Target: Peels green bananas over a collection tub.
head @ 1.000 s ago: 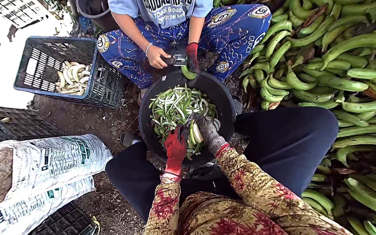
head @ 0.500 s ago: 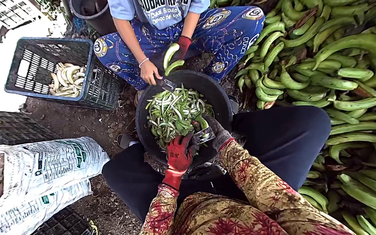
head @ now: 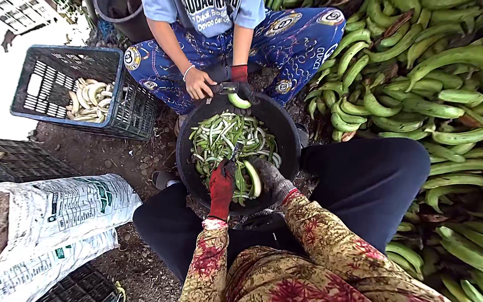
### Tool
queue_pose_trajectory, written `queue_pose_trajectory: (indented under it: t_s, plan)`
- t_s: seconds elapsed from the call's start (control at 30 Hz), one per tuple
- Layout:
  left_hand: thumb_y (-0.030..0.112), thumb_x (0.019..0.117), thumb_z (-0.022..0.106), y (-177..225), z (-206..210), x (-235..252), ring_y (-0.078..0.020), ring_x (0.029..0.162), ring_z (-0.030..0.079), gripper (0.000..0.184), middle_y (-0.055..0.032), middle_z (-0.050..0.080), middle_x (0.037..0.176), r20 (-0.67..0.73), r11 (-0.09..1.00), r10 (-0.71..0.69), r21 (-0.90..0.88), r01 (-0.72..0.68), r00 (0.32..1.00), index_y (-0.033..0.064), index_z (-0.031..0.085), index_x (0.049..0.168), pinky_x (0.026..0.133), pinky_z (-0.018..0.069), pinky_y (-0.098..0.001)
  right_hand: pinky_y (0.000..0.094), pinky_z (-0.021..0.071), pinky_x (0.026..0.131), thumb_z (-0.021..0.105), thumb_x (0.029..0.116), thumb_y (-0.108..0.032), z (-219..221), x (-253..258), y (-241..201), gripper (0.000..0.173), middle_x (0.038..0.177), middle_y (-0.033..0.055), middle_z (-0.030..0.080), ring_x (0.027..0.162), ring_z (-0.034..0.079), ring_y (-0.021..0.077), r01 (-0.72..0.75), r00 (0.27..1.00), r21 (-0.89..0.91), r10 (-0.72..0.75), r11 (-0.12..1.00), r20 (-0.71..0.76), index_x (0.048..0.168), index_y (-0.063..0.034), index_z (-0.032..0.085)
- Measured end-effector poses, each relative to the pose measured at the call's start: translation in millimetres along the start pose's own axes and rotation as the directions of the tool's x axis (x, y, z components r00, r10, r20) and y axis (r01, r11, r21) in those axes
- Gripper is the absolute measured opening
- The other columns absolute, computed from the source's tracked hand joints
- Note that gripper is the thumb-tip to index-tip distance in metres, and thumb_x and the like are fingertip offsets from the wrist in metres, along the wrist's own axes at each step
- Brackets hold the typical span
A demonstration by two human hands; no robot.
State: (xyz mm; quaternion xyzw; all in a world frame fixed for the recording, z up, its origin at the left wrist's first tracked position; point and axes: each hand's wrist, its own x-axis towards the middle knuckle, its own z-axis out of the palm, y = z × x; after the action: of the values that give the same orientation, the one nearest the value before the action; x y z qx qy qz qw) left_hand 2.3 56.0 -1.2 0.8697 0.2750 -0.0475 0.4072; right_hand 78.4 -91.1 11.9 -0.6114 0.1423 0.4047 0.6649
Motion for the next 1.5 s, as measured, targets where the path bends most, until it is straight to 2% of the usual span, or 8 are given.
queue_pose_trajectory:
  t_s: [0.3, 0.57, 0.8, 0.93, 1.1, 1.23, 1.37, 1.5]
  plan:
    - [0.044, 0.1032, 0.042, -7.0, 1.2, -41.3, -0.0313, 0.103, 0.069, 0.048, -0.0152, 0.07, 0.115, 0.072, 0.882, 0.467, 0.029, -0.47, 0.881, 0.0174, 0.07, 0.132, 0.087, 0.0556, -0.0528, 0.0214, 0.0519, 0.05, 0.041, 0.1047, -0.045, -21.7, 22.5, -13.7, 0.044, 0.08, 0.0035, 0.063, 0.056, 0.058, 0.0088, -0.16, 0.975, 0.513, 0.056, 0.844, 0.214, 0.12, -0.0098, 0.063]
    - [0.036, 0.0991, 0.055, -1.7, 11.1, -30.3, -0.0428, 0.11, 0.065, 0.044, -0.0212, 0.067, 0.123, -0.102, 0.948, 0.272, 0.197, -0.248, 0.957, 0.0187, 0.066, 0.138, 0.089, 0.0505, -0.0623, 0.0266, 0.0568, 0.068, 0.034, 0.1114, -0.031, 1.7, 8.9, 8.4, 0.036, 0.087, 0.0022, 0.065, 0.075, 0.064, 0.009, 0.02, 0.984, 0.362, -0.083, 0.932, 0.159, 0.12, -0.0074, 0.059]
    - [0.029, 0.1064, 0.049, -10.1, 3.9, 2.7, -0.0381, 0.119, 0.063, 0.041, -0.0199, 0.064, 0.132, -0.154, 1.0, 0.002, -0.005, -0.003, 0.988, 0.0149, 0.058, 0.144, 0.101, 0.049, -0.0572, 0.0246, 0.0493, 0.045, 0.034, 0.1079, -0.05, -2.5, 10.0, 8.4, 0.05, 0.079, 0.0072, 0.063, 0.054, 0.058, 0.0127, -0.208, 0.972, 0.374, 0.148, 0.904, 0.183, 0.12, -0.0101, 0.062]
    - [0.027, 0.1073, 0.047, -34.0, -4.9, 3.7, -0.0376, 0.124, 0.06, 0.041, -0.0201, 0.062, 0.135, -0.19, 0.997, -0.06, -0.054, 0.051, 0.98, 0.0154, 0.056, 0.146, 0.105, 0.0466, -0.057, 0.033, 0.0587, 0.067, 0.053, 0.1043, -0.044, -20.6, 12.8, -1.8, 0.045, 0.101, 0.0105, 0.07, 0.079, 0.069, 0.0192, -0.184, 0.981, -0.093, 0.189, 0.978, 0.041, 0.135, -0.0114, 0.058]
    - [0.025, 0.1094, 0.046, -74.0, -13.4, -5.5, -0.0195, 0.116, 0.063, 0.043, -0.0176, 0.063, 0.132, -0.258, 0.809, -0.287, -0.581, 0.089, 0.923, 0.0026, 0.052, 0.145, 0.101, 0.051, -0.0374, 0.0562, 0.0477, 0.102, 0.072, 0.0924, -0.028, -32.0, 22.5, -3.8, 0.051, 0.13, 0.0179, 0.064, 0.119, 0.061, 0.0318, -0.095, 0.978, -0.83, 0.206, 0.55, 0.024, 0.14, -0.0129, 0.06]
    - [0.024, 0.1113, 0.042, -86.5, -18.2, -10.3, -0.0202, 0.106, 0.064, 0.043, -0.02, 0.063, 0.128, -0.182, 0.619, -0.523, -0.753, 0.224, 0.833, 0.0012, 0.048, 0.147, 0.093, 0.0538, -0.0374, 0.0684, 0.0409, 0.104, 0.069, 0.0929, -0.032, -0.7, 31.2, -10.4, 0.049, 0.134, 0.0217, 0.062, 0.128, 0.055, 0.0417, 0.036, 0.948, -0.997, 0.314, 0.074, 0.058, 0.138, -0.0144, 0.061]
    - [0.022, 0.1104, 0.045, -88.2, -17.0, -8.8, -0.0161, 0.096, 0.064, 0.038, -0.0175, 0.066, 0.115, -0.192, 0.544, -0.556, -0.82, 0.18, 0.809, -0.0025, 0.053, 0.139, 0.086, 0.0548, -0.0334, 0.0594, 0.0522, 0.091, 0.068, 0.0968, -0.029, 85.7, 14.7, -66.4, 0.044, 0.119, 0.0187, 0.068, 0.106, 0.066, 0.0349, 0.264, 0.96, -0.796, -0.07, 0.545, 0.27, 0.137, -0.0116, 0.061]
    - [0.026, 0.1104, 0.045, -81.6, -19.1, -9.7, -0.0125, 0.089, 0.062, 0.039, -0.0134, 0.066, 0.106, -0.2, 0.52, -0.543, -0.843, 0.14, 0.815, -0.0021, 0.056, 0.135, 0.082, 0.0539, -0.0304, 0.0347, 0.0558, 0.099, 0.067, 0.0944, -0.019, 167.6, -4.0, -136.8, 0.07, 0.14, 0.0091, 0.058, 0.118, 0.063, 0.0153, 0.671, 0.666, -0.025, -0.587, 0.741, 0.46, 0.156, -0.007, 0.035]
